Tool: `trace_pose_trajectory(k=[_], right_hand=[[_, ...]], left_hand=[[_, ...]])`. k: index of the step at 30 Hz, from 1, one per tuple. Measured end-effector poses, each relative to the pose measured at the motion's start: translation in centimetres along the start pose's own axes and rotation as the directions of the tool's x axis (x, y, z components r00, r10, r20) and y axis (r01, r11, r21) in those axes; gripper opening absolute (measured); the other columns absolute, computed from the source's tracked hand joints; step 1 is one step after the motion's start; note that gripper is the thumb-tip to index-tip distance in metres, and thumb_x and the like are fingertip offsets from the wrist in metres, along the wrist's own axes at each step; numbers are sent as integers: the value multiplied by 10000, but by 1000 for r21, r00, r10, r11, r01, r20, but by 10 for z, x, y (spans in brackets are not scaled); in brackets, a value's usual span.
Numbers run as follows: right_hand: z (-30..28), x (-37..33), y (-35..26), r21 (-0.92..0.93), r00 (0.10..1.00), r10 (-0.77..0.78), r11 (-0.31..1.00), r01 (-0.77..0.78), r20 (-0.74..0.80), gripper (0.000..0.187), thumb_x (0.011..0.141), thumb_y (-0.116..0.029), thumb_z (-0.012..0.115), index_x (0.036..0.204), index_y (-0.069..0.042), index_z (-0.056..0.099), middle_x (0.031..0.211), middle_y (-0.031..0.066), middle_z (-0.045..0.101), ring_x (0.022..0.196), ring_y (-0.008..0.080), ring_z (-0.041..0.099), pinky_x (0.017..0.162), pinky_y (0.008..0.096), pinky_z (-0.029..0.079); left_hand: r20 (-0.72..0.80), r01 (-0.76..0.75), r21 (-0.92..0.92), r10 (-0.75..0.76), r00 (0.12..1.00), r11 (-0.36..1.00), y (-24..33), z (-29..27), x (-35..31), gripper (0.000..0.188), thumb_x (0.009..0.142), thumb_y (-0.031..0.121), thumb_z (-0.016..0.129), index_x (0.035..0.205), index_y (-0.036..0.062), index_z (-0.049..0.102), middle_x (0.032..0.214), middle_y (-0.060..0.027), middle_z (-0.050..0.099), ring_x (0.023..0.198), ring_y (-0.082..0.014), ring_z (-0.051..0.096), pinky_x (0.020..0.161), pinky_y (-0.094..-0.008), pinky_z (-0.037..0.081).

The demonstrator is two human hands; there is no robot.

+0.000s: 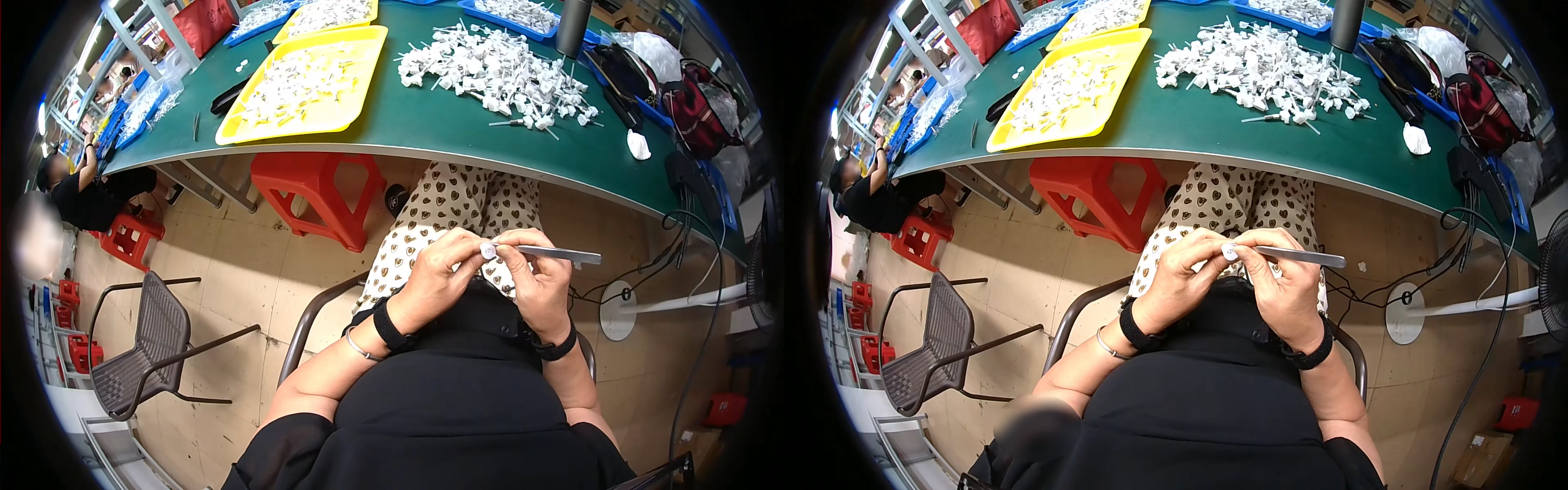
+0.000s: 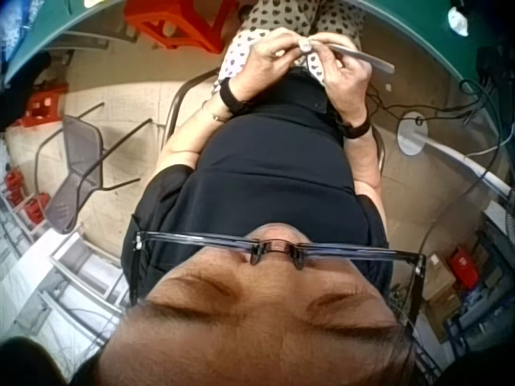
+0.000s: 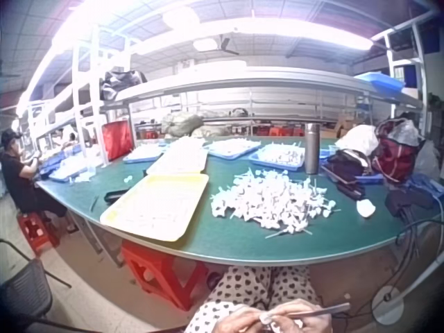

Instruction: The person repeatedly picks small white plastic components from a pile on the table, uses tweezers to manipulate and adjust them, and places them into a yellow tray. The process is repetitive and focused on handling individual units one at a time.

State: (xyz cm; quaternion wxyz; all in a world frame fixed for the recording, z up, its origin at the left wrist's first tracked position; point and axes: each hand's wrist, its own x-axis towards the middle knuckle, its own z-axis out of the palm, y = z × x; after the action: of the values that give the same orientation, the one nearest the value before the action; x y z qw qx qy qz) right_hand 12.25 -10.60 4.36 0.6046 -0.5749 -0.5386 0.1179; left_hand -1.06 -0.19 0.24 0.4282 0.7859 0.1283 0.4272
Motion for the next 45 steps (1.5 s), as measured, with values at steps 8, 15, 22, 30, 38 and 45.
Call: trace_pose_trajectory(k=[8, 15, 22, 30, 38, 45], right_hand=[[-1, 0, 0, 14, 1000, 8, 1000, -8, 0, 66, 934, -11, 707, 992, 19, 702, 907, 101, 702, 780, 175, 675, 690, 286, 543], [-2, 3, -1, -64, 997, -76, 995, 78, 31, 72, 905, -6, 720, 975, -1, 702, 900, 111, 710, 775, 223, 680, 696, 320, 540], [0, 5, -4, -149, 989, -142, 978, 146, 40, 90, 872, -1, 734, 949, -14, 689, 884, 105, 710, 785, 266, 676, 690, 347, 538], [-3, 12, -2, -214, 934, -316, 913, 347, 168, 113, 848, 11, 743, 919, -21, 662, 879, 100, 698, 791, 278, 664, 684, 359, 539], [-5, 3, 7, 61, 995, -42, 997, 36, 91, 84, 905, -7, 723, 984, -1, 694, 893, 69, 699, 741, 159, 644, 633, 288, 500], [-4, -2, 5, 268, 984, 169, 946, -180, 63, 103, 959, -12, 686, 1049, 33, 708, 969, 38, 686, 780, 72, 624, 652, 215, 487]], left_hand=[[12, 5, -30, -4, 1000, 1000, -1, 0, 0, 170, 893, -10, 717, 1059, 27, 725, 927, -103, 688, 826, -263, 680, 715, -337, 546], [27, 22, -45, -21, 999, 999, 0, 0, 0, 166, 897, -9, 715, 1060, 23, 721, 932, -105, 689, 825, -261, 678, 717, -335, 545], [43, 65, -54, -63, 997, 996, -1, 0, -3, 189, 902, -49, 694, 1084, -4, 717, 967, -103, 703, 857, -221, 671, 728, -310, 536], [75, 72, -100, -64, 995, 992, -5, -2, -3, 188, 903, -50, 685, 1083, 0, 707, 990, -102, 692, 884, -233, 671, 764, -315, 539], [74, 52, -93, -45, 996, 994, -5, -4, -2, 194, 895, -35, 697, 1078, 27, 715, 963, -102, 687, 874, -251, 668, 746, -328, 536], [50, 67, -127, -62, 997, 990, -4, -3, -1, 156, 928, 9, 699, 1082, 16, 722, 980, -104, 709, 894, -231, 678, 778, -319, 545]])
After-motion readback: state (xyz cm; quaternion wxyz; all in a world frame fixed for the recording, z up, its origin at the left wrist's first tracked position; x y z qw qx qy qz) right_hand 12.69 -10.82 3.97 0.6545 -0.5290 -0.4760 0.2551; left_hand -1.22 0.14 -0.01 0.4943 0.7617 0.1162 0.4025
